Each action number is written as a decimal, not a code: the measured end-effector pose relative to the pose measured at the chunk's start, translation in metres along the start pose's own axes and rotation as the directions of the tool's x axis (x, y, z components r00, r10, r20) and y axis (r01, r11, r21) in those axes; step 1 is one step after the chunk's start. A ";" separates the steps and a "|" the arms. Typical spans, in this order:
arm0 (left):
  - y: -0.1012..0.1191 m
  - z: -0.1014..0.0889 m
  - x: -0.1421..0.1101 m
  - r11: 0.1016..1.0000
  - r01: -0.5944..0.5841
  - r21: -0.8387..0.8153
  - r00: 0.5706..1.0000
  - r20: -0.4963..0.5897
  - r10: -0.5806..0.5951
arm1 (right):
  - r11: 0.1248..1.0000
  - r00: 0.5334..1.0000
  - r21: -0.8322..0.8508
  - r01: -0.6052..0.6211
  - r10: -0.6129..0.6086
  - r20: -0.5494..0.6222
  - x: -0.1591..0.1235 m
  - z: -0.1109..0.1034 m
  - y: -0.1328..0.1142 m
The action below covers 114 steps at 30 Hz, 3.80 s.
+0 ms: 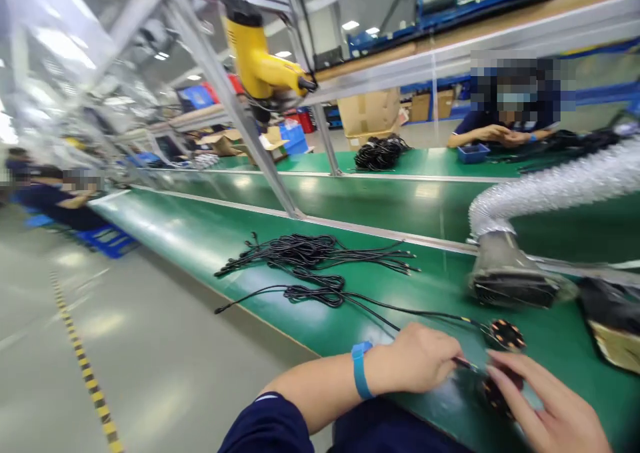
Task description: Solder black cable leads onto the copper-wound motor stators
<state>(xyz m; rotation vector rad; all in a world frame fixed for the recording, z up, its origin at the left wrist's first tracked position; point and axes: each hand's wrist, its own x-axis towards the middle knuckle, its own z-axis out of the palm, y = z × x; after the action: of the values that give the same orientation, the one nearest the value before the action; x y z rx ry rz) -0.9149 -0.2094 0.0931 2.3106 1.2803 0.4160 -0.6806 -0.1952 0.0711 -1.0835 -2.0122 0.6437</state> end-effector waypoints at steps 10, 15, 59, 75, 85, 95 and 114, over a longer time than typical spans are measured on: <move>-0.015 0.014 0.003 0.893 0.125 -0.433 0.985 -0.055 -0.165 | 0.989 0.886 -0.134 0.055 0.014 0.464 0.008 -0.022 -0.016; -0.009 0.011 -0.001 0.728 0.245 -0.641 0.958 0.043 -0.284 | 0.993 0.939 -0.086 -0.081 0.105 0.327 0.003 -0.016 -0.013; 0.007 0.016 0.001 0.743 0.330 -0.582 0.930 0.064 -0.362 | 0.996 0.940 -0.043 -0.075 0.085 0.330 0.011 0.019 -0.016; -0.011 0.022 -0.005 0.911 0.063 -0.408 0.968 -0.197 -0.155 | 0.990 0.937 -0.104 -0.098 0.127 0.326 -0.009 0.031 -0.003; -0.020 0.035 -0.007 0.947 -0.288 -0.141 0.939 -0.234 0.251 | 0.996 0.969 -0.043 -0.076 0.084 0.231 -0.010 0.037 0.006; -0.030 0.039 0.012 0.947 -0.199 -0.251 0.972 -0.173 0.158 | 0.995 0.969 -0.053 -0.082 0.092 0.228 0.001 0.030 0.027; -0.028 0.030 0.025 0.811 0.255 -0.526 0.962 0.056 -0.266 | 0.314 0.319 0.879 -0.359 0.926 -0.201 0.012 -0.077 0.106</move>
<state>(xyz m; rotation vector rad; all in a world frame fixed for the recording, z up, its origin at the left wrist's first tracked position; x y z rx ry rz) -0.9075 -0.1829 0.0537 1.6461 1.2730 0.6102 -0.5730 -0.1244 0.0460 -1.4033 -0.3239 1.1227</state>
